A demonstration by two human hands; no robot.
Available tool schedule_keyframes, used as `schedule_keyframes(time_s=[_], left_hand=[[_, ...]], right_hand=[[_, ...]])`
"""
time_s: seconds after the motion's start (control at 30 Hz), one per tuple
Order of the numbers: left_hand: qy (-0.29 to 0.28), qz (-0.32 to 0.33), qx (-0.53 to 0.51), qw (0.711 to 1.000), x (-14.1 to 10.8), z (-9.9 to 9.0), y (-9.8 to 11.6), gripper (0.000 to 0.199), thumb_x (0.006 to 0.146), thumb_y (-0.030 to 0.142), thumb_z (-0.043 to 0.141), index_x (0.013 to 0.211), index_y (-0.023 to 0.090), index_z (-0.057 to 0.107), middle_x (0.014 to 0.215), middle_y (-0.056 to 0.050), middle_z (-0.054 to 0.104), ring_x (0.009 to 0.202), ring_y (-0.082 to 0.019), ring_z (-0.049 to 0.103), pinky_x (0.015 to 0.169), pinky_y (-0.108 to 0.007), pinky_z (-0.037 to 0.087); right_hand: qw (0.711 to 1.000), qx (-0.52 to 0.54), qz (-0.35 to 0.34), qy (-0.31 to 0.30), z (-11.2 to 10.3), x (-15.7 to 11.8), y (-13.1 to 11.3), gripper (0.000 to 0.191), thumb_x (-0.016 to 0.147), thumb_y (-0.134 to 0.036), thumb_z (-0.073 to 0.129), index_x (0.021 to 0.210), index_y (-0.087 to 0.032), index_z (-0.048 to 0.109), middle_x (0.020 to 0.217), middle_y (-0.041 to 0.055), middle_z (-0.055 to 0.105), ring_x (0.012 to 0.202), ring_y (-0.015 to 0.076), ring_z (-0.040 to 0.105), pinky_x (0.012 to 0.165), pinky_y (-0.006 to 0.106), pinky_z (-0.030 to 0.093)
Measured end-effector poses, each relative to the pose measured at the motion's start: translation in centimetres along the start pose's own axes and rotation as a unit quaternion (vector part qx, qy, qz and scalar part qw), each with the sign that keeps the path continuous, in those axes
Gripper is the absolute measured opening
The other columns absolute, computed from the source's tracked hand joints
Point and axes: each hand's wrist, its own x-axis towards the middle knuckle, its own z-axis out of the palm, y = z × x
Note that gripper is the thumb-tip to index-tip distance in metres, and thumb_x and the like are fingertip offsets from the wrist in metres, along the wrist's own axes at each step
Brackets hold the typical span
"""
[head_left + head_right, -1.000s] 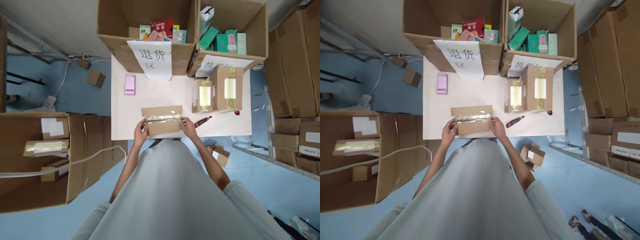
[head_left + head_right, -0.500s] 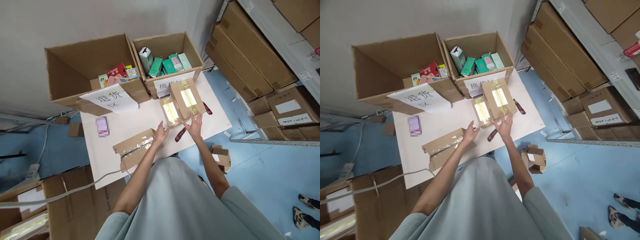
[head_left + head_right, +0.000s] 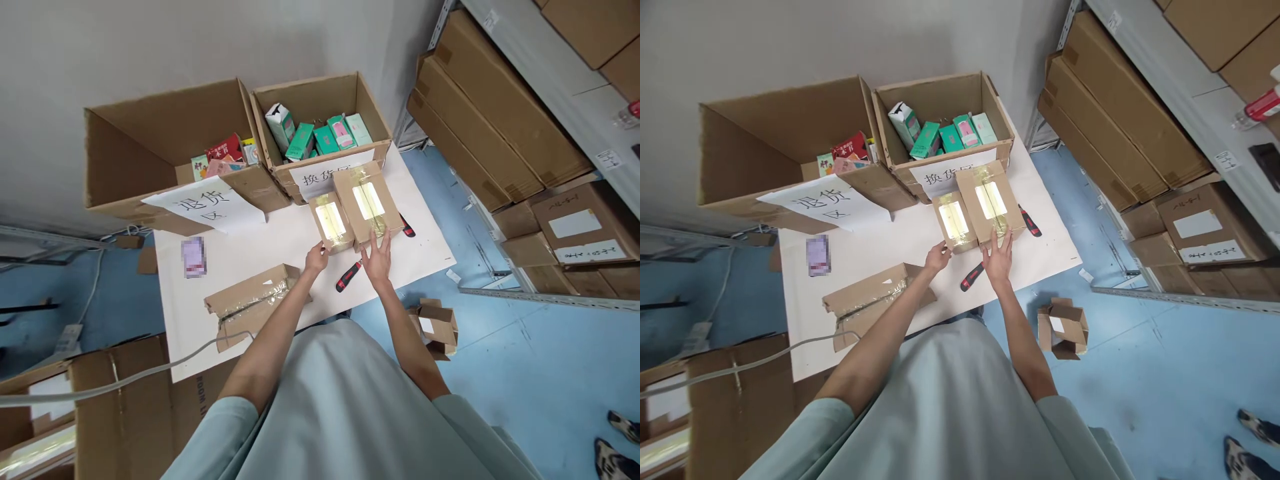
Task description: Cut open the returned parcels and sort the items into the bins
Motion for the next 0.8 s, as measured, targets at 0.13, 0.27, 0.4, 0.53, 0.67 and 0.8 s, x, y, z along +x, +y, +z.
schedule_keyframes(time_s=[0.13,0.27,0.4,0.53,0.67,0.8], left_hand=[[0.01,-0.001,-0.005,1.0,-1.0,-0.6,0.8,0.047,0.104,0.035,0.071,0.147,0.015,0.074,0.144,-0.021,0.081,0.131,-0.038,0.079,0.117,-0.048,0.058],[0.039,0.045,-0.062,0.996,-5.2,-2.2,-1.6,0.056,0.108,0.04,0.067,0.158,0.017,0.066,0.162,-0.02,0.07,0.127,-0.031,0.08,0.116,-0.044,0.06],[0.073,0.108,-0.165,0.978,-10.6,-4.9,-5.4,0.062,0.107,0.066,0.065,0.146,0.018,0.074,0.144,-0.019,0.081,0.122,-0.031,0.082,0.114,-0.047,0.063],[0.172,0.105,-0.165,0.965,-15.1,-8.6,-9.5,0.061,0.106,0.071,0.063,0.131,0.018,0.08,0.133,-0.017,0.085,0.118,-0.031,0.083,0.112,-0.047,0.065],[0.315,0.064,-0.08,0.944,-18.4,-12.6,-14.5,0.045,0.109,0.058,0.06,0.126,0.02,0.08,0.129,-0.013,0.084,0.12,-0.029,0.08,0.112,-0.046,0.064],[0.367,0.042,-0.053,0.928,-20.7,-15.4,-19.6,0.035,0.104,0.044,0.07,0.13,0.023,0.078,0.137,-0.014,0.075,0.123,-0.028,0.075,0.107,-0.044,0.065]], right_hand=[[0.999,0.041,0.018,0.02,-0.3,-1.6,0.1,0.073,0.116,-0.042,0.053,0.18,-0.013,0.034,0.19,0.0306,0.018,0.174,0.0388,0.037,0.133,0.052,0.047],[0.984,0.087,0.144,-0.054,1.9,-4.8,-0.2,0.059,0.117,-0.05,0.056,0.162,-0.012,0.048,0.159,0.0266,0.065,0.144,0.0319,0.07,0.12,0.043,0.056],[0.954,0.054,0.242,-0.171,5.2,-5.9,-0.9,0.055,0.11,-0.058,0.071,0.139,-0.012,0.058,0.125,0.023,0.082,0.121,0.0359,0.081,0.106,0.044,0.062],[0.948,0.002,0.264,-0.18,7.7,-4.7,-1.4,0.062,0.108,-0.059,0.075,0.139,-0.01,0.053,0.131,0.0316,0.079,0.127,0.04,0.079,0.108,0.047,0.06],[0.945,-0.038,0.281,-0.166,9.0,-3.7,-1.8,0.059,0.105,-0.049,0.079,0.139,-0.013,0.048,0.13,0.0294,0.079,0.125,0.0368,0.079,0.107,0.044,0.06],[0.944,-0.045,0.289,-0.153,8.9,-5.0,-2.6,0.051,0.097,-0.037,0.082,0.131,-0.017,0.049,0.121,0.0242,0.081,0.116,0.034,0.081,0.1,0.04,0.062]])
